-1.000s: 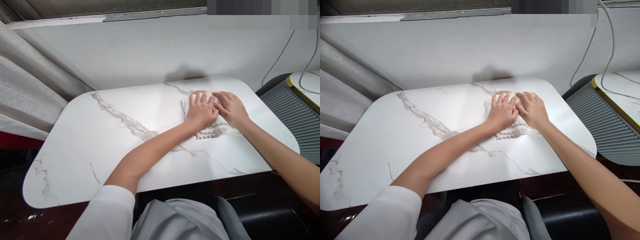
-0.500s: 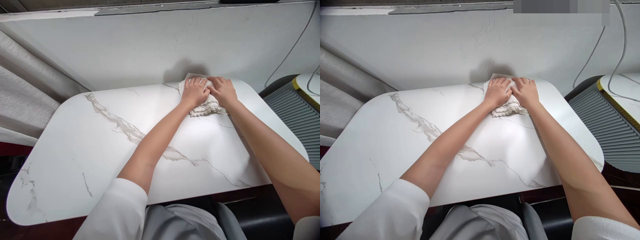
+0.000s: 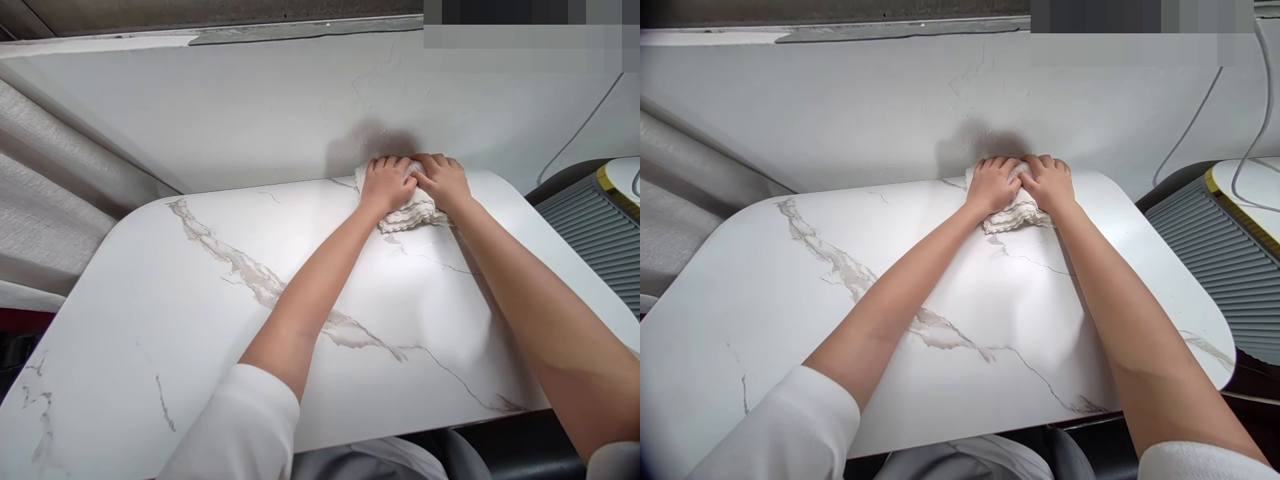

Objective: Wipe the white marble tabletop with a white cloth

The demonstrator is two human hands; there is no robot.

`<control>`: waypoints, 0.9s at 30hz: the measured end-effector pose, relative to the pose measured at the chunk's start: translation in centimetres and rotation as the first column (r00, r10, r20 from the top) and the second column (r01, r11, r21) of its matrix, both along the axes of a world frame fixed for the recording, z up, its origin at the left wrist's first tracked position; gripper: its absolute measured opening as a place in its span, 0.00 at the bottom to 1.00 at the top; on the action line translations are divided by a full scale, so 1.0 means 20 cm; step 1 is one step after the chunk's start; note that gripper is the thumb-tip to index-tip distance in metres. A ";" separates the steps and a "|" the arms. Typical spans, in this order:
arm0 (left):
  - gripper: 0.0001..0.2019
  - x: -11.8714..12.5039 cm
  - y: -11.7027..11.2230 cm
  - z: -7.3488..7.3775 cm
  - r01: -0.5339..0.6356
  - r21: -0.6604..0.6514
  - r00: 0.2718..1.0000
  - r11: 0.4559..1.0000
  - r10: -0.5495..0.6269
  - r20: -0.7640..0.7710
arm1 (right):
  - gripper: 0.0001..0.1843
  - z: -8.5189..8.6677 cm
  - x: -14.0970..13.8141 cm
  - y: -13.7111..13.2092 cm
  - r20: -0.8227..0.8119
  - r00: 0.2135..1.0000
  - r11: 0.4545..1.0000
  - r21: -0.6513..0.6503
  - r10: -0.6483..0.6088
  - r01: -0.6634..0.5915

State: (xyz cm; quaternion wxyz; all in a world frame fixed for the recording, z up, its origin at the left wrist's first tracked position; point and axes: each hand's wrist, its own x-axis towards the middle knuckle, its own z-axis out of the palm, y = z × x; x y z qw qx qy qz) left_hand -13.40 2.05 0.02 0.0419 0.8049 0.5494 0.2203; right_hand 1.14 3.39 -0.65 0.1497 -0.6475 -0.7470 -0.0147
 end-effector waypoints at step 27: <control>0.19 -0.20 -0.09 0.01 -0.099 0.011 0.995 0.995 0.099 -0.031 | 0.28 0.01 -0.27 -0.06 -0.008 1.000 1.000 0.014 0.004 -0.004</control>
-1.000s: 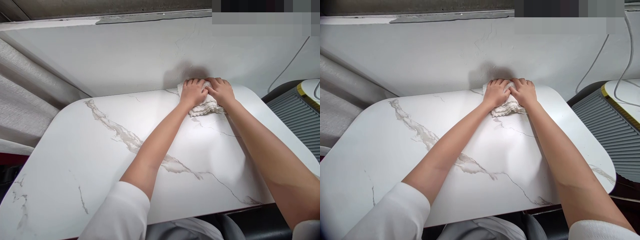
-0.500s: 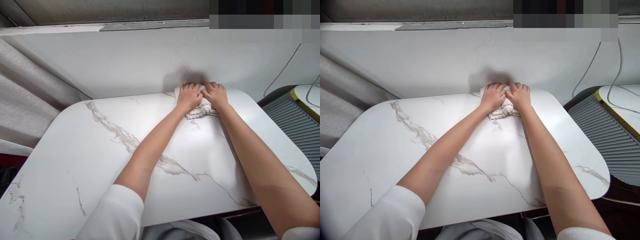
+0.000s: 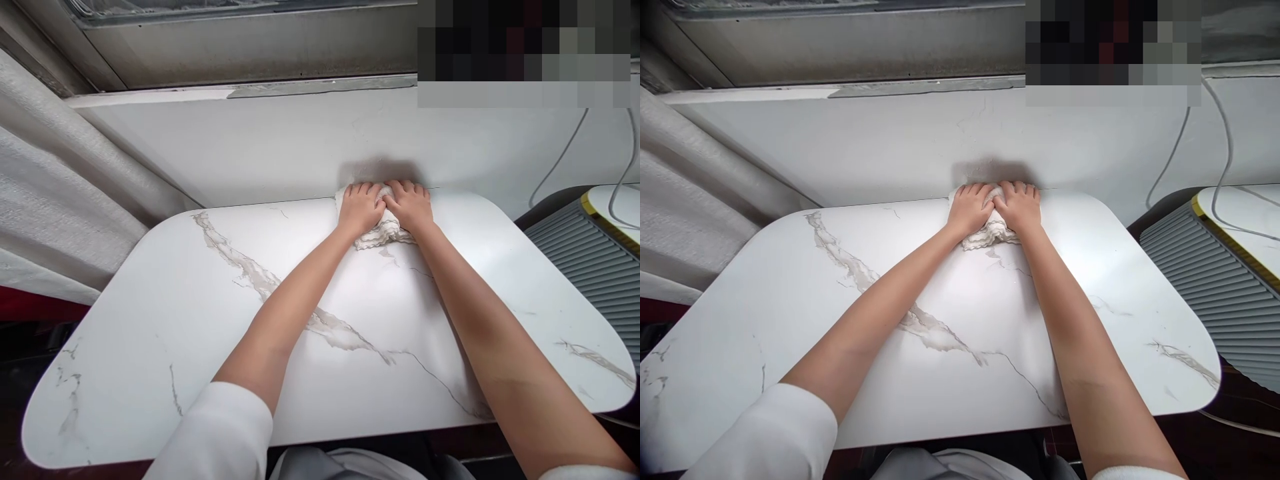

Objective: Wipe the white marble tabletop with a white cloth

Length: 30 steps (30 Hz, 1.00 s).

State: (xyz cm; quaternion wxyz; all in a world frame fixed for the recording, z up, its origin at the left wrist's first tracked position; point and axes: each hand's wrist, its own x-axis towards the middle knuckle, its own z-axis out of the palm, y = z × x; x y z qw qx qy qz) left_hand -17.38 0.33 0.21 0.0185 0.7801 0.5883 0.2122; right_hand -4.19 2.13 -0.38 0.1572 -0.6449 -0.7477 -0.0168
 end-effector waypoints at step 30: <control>0.22 0.07 -0.77 -0.02 0.059 0.019 0.997 0.998 -0.058 -0.051 | 0.28 -0.01 0.16 -0.82 0.034 0.993 0.991 0.060 0.116 -0.118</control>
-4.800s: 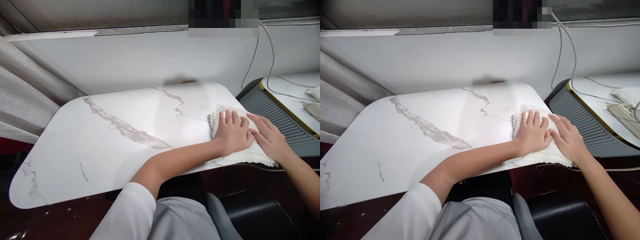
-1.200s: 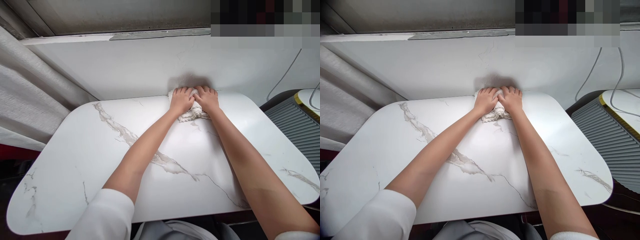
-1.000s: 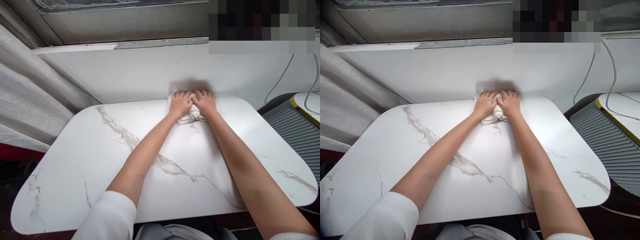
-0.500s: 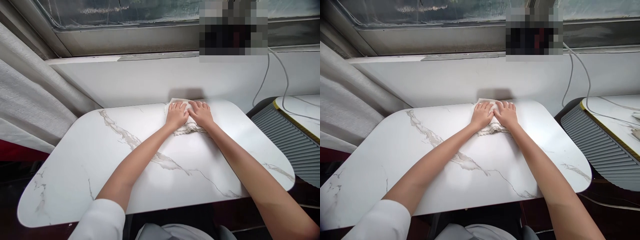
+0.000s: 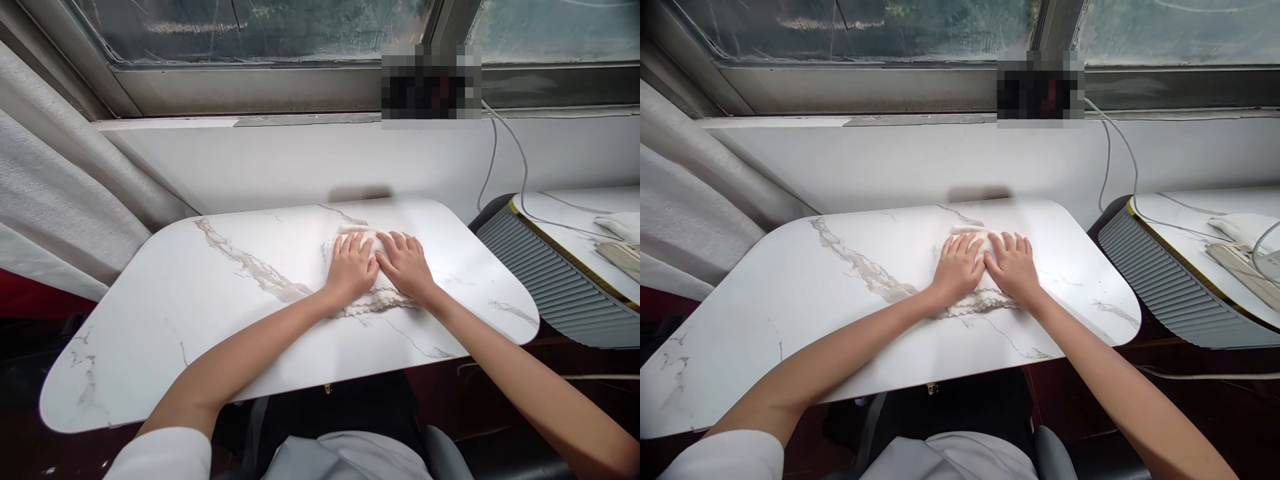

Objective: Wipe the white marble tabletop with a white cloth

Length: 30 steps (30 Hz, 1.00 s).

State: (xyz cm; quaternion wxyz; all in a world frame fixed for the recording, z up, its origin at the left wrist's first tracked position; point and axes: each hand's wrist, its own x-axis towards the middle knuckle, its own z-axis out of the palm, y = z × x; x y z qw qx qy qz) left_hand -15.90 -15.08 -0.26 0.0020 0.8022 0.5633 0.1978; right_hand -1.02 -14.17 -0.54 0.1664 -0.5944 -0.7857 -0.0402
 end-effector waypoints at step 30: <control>0.25 -0.27 -0.49 0.07 0.119 -0.142 0.991 0.983 -0.125 -0.039 | 0.29 0.03 -0.25 -0.52 0.032 0.993 0.994 0.007 0.111 -0.112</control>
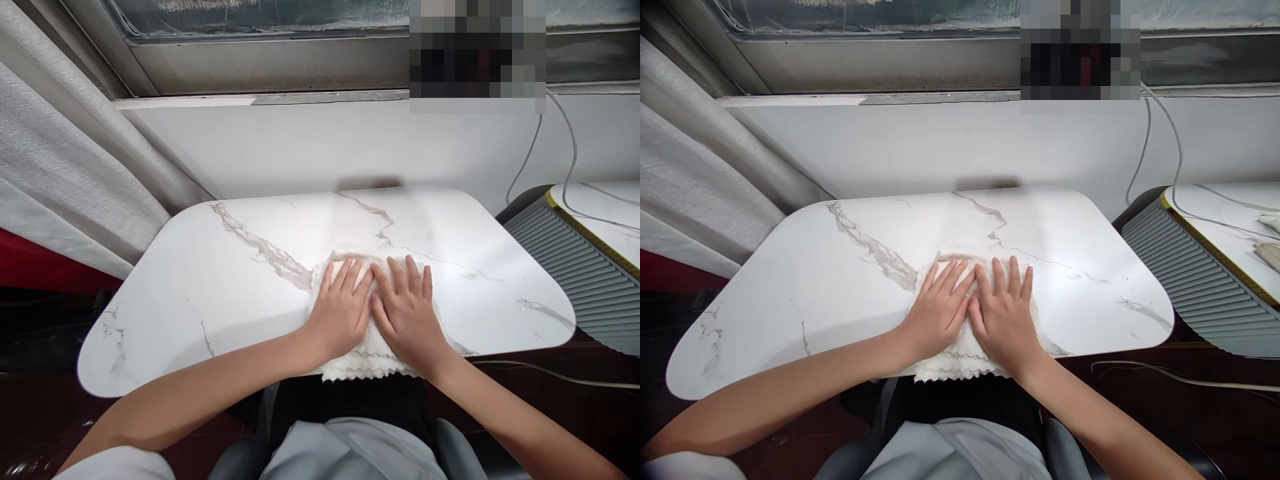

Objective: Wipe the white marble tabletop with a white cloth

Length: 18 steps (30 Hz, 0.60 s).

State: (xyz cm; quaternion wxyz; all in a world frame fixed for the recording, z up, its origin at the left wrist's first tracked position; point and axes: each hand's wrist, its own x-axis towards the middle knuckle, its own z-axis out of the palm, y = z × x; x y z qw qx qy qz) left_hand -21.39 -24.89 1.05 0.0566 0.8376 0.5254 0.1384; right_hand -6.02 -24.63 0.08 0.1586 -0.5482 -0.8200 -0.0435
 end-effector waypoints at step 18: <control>0.22 -0.15 0.48 -0.02 -0.240 0.015 0.968 0.971 0.238 0.080 | 0.25 0.00 -0.22 0.57 -0.087 0.992 0.994 -0.046 0.095 -0.099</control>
